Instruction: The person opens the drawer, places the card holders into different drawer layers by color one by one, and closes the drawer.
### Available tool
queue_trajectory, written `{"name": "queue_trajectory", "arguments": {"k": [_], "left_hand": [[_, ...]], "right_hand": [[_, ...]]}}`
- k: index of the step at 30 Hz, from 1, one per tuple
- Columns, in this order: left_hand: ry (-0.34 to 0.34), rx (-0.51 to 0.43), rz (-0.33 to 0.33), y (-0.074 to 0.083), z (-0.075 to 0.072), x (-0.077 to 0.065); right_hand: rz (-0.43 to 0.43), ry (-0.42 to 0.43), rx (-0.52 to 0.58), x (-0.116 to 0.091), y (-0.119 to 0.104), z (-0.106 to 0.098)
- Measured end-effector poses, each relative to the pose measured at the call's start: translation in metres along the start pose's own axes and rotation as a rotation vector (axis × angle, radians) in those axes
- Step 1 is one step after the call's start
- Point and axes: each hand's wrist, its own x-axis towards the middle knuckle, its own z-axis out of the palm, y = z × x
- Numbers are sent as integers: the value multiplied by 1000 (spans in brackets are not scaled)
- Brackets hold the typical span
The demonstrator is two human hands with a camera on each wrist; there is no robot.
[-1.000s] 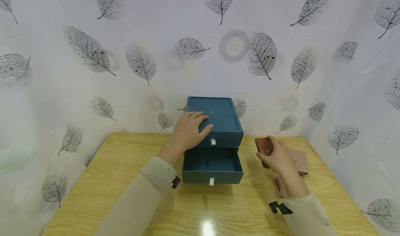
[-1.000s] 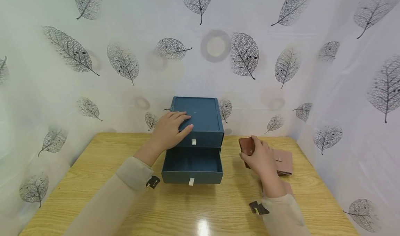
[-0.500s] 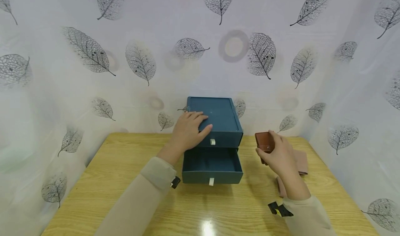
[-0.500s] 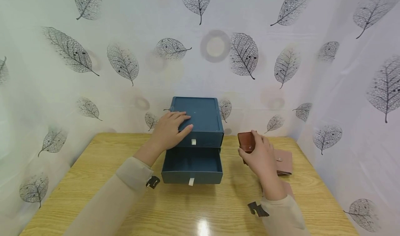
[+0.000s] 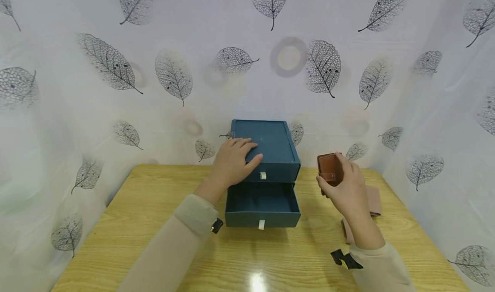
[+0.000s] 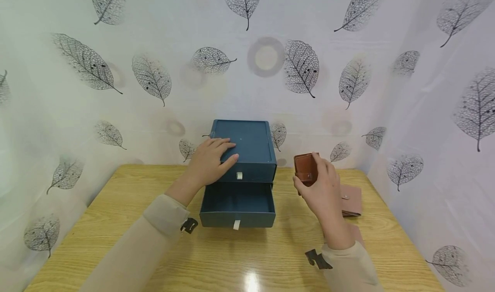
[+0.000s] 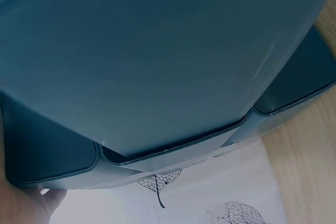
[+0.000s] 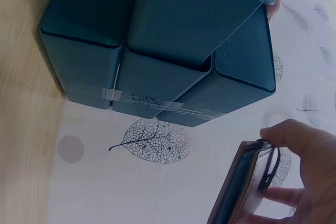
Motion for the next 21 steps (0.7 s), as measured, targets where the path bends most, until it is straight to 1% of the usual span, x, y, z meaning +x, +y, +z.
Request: {"name": "queue_trajectory", "arguments": {"k": [6,10,18,21], "left_hand": [[5,5,3,0,0,0],[3,4,2,0,0,-1],[-5,0,2,2,-3,-2],[-4,0,3,1,-3,-1]], "right_hand": [[-86,56,64,-1,-5,0],[-125,80,146,-1,-7,0],[-233,109,328,-1,-12,4],[-261,92,419,-5,-30,-3]]}}
